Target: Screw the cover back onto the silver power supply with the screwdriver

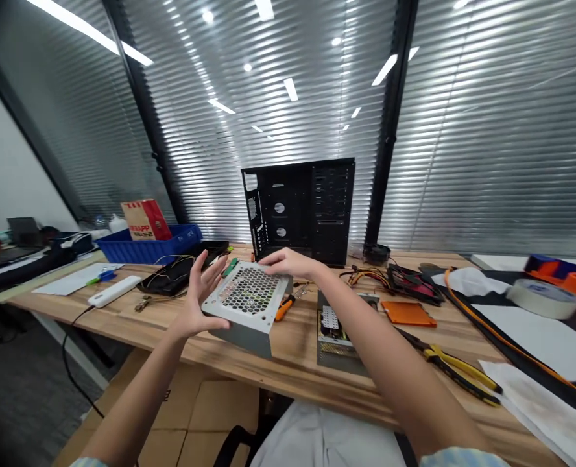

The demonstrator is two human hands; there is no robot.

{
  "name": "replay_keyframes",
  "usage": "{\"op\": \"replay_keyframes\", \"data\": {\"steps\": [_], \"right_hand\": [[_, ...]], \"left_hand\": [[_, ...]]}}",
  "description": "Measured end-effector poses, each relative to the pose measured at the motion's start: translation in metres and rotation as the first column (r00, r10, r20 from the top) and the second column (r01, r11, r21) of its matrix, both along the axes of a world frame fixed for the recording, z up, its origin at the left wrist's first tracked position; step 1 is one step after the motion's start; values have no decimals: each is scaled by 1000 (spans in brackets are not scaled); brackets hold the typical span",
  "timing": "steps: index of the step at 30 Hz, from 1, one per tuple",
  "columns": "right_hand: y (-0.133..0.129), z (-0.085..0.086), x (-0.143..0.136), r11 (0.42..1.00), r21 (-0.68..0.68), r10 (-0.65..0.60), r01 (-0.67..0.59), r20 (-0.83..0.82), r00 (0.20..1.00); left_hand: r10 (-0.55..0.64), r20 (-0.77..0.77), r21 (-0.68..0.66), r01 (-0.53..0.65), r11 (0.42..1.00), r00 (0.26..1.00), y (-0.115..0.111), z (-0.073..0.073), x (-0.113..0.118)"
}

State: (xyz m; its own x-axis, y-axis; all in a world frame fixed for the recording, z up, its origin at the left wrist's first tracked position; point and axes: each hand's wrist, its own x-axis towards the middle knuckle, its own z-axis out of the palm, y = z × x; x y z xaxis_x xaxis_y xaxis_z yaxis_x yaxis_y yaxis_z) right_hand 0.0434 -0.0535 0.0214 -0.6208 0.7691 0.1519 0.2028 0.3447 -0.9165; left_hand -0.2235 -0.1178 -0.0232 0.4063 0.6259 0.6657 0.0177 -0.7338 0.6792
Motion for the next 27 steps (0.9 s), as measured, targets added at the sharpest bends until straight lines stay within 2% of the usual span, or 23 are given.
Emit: {"op": "replay_keyframes", "data": {"steps": [2,4,10,16,20,23,27], "right_hand": [[-2,6,-21,995,53,69,-85,253,965],[-9,14,-44,986,101,72,-131,453,889],[-27,32,-97,958,233,-67,-170,754,654],[-35,40,-118,934,271,-114,-233,844,523],[-39,36,-122,906,293,-127,-305,876,465],[-38,27,-120,850,348,-136,-395,870,473],[-37,17,-110,725,478,-189,-495,830,524]], "left_hand": [[50,30,1,-50,999,998,1,-5,-13],[96,53,15,-97,995,994,1,-8,-24],[242,55,113,-247,962,969,-5,-11,-42],[325,29,219,-323,921,945,-15,-12,-44],[393,5,294,-377,878,919,-24,-19,-38],[446,-46,341,-406,848,894,-36,-26,-33],[433,-109,375,-366,852,895,-47,-34,-34]]}}
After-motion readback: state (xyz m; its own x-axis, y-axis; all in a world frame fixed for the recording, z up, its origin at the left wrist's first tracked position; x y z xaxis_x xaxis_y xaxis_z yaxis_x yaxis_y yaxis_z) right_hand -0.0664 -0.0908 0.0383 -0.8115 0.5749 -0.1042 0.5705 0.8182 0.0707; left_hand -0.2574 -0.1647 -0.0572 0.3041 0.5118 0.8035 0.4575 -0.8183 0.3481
